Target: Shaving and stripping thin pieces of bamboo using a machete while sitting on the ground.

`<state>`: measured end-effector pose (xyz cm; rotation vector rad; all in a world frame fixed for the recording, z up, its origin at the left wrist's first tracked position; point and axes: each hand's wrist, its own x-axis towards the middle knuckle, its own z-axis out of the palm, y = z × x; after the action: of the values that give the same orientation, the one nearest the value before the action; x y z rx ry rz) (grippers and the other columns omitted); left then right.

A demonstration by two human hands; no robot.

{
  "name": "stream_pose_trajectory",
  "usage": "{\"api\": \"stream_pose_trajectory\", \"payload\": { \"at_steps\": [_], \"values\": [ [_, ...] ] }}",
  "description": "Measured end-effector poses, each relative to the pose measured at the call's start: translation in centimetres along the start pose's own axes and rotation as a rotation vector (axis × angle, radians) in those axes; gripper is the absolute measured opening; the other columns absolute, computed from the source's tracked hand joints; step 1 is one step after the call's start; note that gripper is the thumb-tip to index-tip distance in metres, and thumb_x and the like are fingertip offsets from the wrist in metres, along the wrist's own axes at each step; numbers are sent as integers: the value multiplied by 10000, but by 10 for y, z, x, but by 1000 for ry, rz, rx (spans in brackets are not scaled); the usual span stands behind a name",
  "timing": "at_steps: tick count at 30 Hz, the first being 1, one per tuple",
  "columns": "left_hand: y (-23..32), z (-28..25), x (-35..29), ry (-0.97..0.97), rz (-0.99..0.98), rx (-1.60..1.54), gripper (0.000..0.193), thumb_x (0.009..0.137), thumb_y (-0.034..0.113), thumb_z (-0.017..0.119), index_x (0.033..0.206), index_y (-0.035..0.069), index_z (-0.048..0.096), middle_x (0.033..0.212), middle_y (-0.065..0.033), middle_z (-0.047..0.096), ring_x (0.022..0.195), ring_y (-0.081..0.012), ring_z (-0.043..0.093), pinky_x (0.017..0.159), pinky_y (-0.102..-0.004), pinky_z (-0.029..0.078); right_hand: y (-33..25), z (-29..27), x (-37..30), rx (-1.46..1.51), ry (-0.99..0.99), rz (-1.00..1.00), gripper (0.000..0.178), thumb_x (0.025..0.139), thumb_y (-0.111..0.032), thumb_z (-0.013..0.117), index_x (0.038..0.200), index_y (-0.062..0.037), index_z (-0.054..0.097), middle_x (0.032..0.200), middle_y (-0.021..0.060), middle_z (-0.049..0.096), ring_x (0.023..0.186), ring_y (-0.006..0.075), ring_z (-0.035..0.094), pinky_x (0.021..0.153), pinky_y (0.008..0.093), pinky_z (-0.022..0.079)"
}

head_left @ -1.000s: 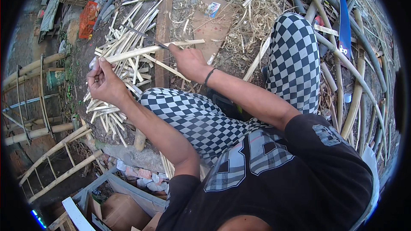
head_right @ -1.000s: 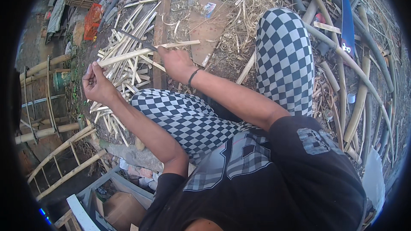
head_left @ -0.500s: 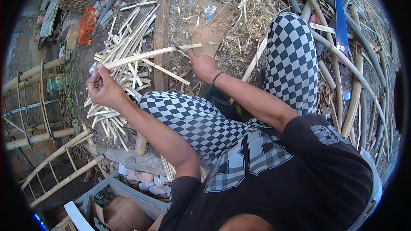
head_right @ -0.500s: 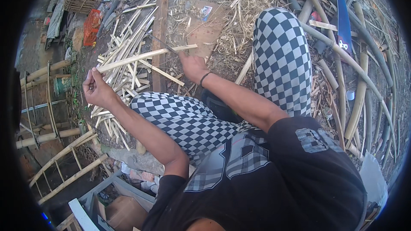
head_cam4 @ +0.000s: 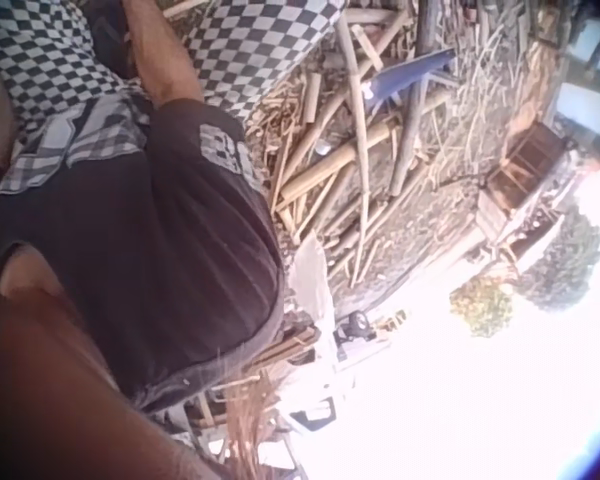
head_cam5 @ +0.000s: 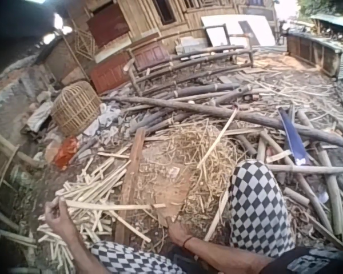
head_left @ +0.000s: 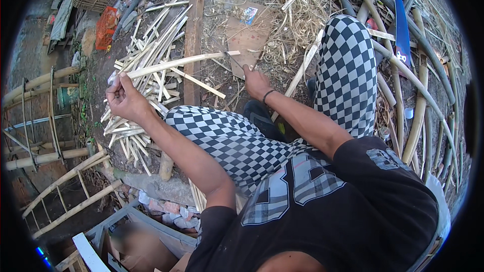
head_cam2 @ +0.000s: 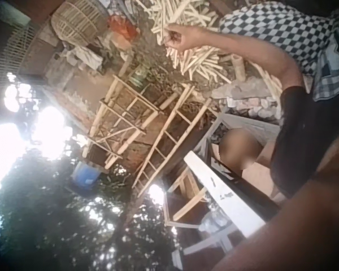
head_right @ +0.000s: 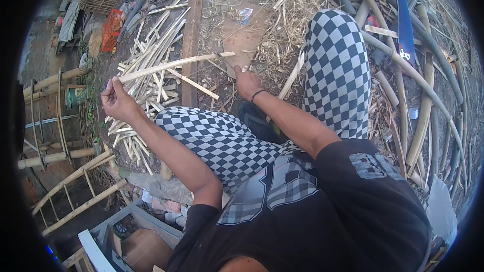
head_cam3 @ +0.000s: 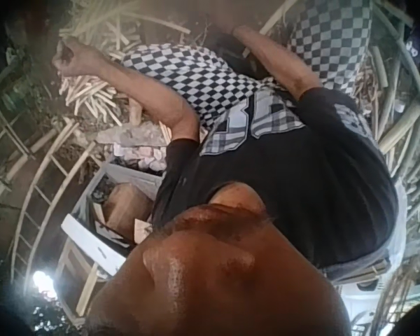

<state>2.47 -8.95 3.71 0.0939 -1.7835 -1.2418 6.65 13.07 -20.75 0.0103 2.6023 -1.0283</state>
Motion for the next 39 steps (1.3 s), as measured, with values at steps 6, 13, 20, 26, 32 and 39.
{"api": "stream_pose_trajectory", "payload": {
  "at_steps": [6, 13, 20, 26, 32, 39],
  "values": [
    [12, 20, -5, -240, -173, -557, 57, 932, -44, 542, 934, 8, 516, 946, -214, 649, 934, -310, 659, 852, -440, 556, 59, 37, 15, 10, 51, 201, 303, 896, -76, 473, 1197, -38, 484, 895, 252, 687, 900, 434, 681, 793, 537, 535],
    [11, 14, -6, -373, -261, -882, 71, 871, 54, 496, 931, 27, 521, 769, -69, 470, 694, -180, 437, 664, -325, 373, 62, 36, 15, 66, -33, 255, 337, 883, -130, 525, 1185, 14, 568, 1009, 260, 694, 953, 406, 690, 856, 484, 550],
    [24, 19, -13, -324, -240, -686, 251, 1035, 201, 450, 1160, -9, 506, 726, -19, 377, 650, -131, 376, 639, -306, 360, -54, -39, -16, 302, 118, -182, 219, 880, -112, 534, 1067, 1, 542, 812, 275, 668, 838, 453, 672, 728, 548, 525],
    [54, 42, -28, -312, -133, -574, 304, 1061, 254, 442, 1234, 4, 434, 638, 11, 327, 584, -94, 334, 570, -274, 338, -152, -97, -69, 418, 220, -553, 176, 957, -127, 502, 1047, 21, 468, 626, 263, 596, 625, 477, 614, 597, 557, 487],
    [61, 61, -41, -56, -184, -516, 172, 1057, 226, 432, 1039, 55, 423, 551, 47, 259, 473, -60, 226, 442, -246, 207, -151, -104, -74, 423, 205, -533, 206, 900, -83, 531, 1053, 38, 465, 614, 267, 596, 621, 478, 621, 598, 557, 497],
    [63, 70, -46, 41, -169, -482, 140, 1058, 196, 401, 1043, 57, 402, 540, 52, 242, 458, -58, 190, 427, -250, 163, -85, -84, -27, 227, 76, -195, 235, 814, -7, 563, 1033, 72, 535, 783, 286, 670, 799, 448, 687, 693, 521, 551]
  ]
}}
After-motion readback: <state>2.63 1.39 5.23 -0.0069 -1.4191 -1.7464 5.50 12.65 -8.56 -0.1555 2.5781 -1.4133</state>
